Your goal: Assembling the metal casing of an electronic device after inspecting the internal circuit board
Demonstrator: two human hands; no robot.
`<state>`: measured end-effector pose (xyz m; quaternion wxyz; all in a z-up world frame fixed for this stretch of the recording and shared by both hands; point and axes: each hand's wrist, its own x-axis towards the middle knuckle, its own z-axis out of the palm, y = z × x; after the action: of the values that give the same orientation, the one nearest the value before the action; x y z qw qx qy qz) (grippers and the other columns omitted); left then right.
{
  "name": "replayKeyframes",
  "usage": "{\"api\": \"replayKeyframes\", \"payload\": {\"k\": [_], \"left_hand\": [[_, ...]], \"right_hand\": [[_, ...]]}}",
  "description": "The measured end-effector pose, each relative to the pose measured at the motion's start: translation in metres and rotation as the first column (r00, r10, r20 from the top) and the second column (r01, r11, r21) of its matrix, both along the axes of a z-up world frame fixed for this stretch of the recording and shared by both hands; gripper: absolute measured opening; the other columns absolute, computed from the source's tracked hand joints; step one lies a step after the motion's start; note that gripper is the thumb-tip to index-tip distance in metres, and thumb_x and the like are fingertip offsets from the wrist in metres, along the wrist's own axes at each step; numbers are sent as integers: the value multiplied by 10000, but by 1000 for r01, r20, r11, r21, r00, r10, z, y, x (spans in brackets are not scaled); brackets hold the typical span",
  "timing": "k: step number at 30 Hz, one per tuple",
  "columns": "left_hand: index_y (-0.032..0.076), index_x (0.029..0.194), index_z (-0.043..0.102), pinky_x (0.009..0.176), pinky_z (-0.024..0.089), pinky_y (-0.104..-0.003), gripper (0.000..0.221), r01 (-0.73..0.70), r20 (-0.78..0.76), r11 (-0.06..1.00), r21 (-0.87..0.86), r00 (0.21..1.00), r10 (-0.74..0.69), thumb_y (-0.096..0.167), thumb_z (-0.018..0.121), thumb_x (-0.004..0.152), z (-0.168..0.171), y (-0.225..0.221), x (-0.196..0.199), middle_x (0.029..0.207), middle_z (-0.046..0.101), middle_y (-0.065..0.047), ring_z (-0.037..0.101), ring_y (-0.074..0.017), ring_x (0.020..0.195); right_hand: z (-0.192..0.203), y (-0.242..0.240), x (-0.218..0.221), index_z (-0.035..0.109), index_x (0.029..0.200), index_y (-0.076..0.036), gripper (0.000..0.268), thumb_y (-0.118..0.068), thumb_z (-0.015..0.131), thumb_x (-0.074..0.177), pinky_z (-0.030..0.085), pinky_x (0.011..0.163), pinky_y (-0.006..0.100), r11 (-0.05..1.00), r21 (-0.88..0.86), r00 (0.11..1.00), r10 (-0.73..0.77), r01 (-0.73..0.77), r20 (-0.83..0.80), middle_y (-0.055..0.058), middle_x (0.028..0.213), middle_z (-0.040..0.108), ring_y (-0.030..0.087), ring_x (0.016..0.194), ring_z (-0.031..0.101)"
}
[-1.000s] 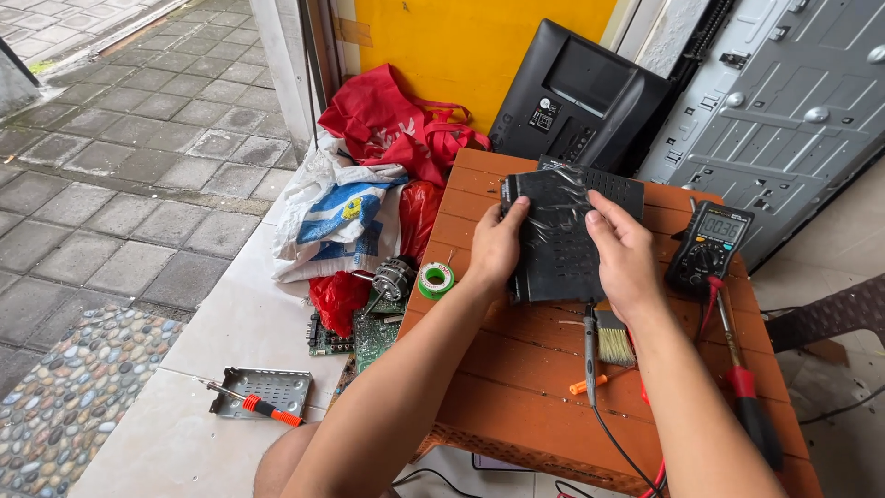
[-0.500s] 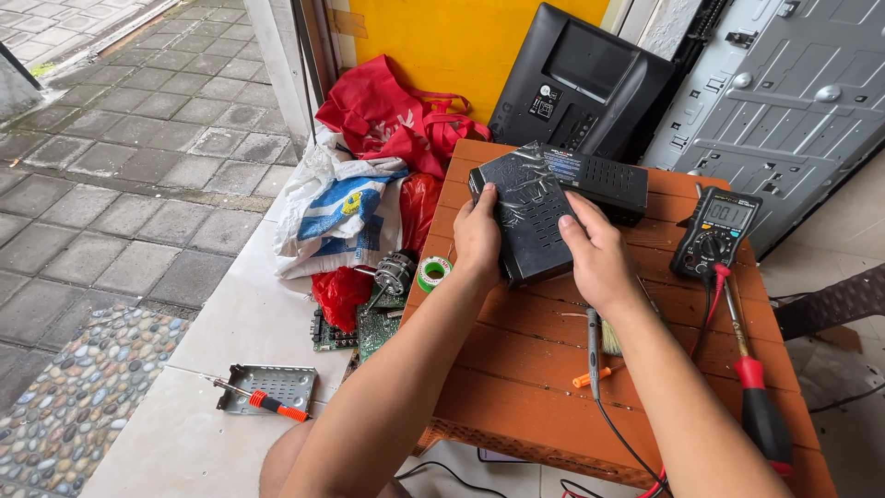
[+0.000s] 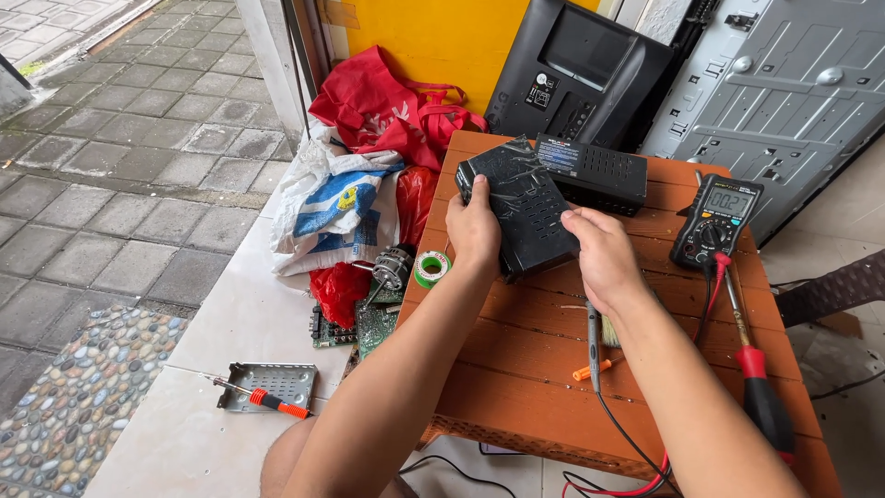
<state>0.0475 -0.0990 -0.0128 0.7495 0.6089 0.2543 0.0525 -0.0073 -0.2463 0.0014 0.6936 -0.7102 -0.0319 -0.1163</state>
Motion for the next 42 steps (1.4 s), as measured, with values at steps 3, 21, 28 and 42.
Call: {"api": "replayKeyframes", "payload": {"k": [3, 21, 28, 42], "left_hand": [[100, 1349, 625, 1041, 499, -445, 716, 13, 20, 1000, 14, 1000, -14, 634, 589, 874, 7, 0, -4, 1274, 668, -195, 603, -347, 1283], [145, 1453, 459, 888, 503, -559, 557, 280, 510, 848, 450, 700, -501, 454, 495, 991, 30, 5, -53, 1099, 689, -255, 650, -471, 1099], [134, 1384, 473, 726, 529, -547, 465, 170, 593, 837, 520, 634, -497, 389, 512, 997, 37, 0, -61, 937, 699, -265, 686, -507, 926], [146, 1334, 509, 658, 532, -523, 432, 218, 591, 847, 486, 631, -502, 393, 544, 981, 34, -2, -59, 855, 710, -256, 712, -472, 830]], "right_hand": [[-4, -1, 5, 741, 946, -110, 107, -145, 649, 988, 478, 981, 295, 1000, 12, 1000, 8, -8, -9, -15, 968, 692, 91, 997, 582], [31, -5, -13, 621, 1327, -88, 303, -239, 472, 1111, 463, 1087, 407, 938, -205, 879, -162, 278, 449, 119, 1344, 667, 222, 1248, 610], [42, 5, -25, 612, 1248, 7, 286, -194, 480, 1093, 445, 1110, 399, 949, -107, 715, -146, 297, 684, 164, 1435, 616, 243, 1335, 564], [39, -3, -18, 603, 1148, -18, 296, -224, 392, 1117, 376, 1152, 418, 942, -165, 696, -92, 293, 712, 118, 1520, 541, 228, 1372, 516]]}}
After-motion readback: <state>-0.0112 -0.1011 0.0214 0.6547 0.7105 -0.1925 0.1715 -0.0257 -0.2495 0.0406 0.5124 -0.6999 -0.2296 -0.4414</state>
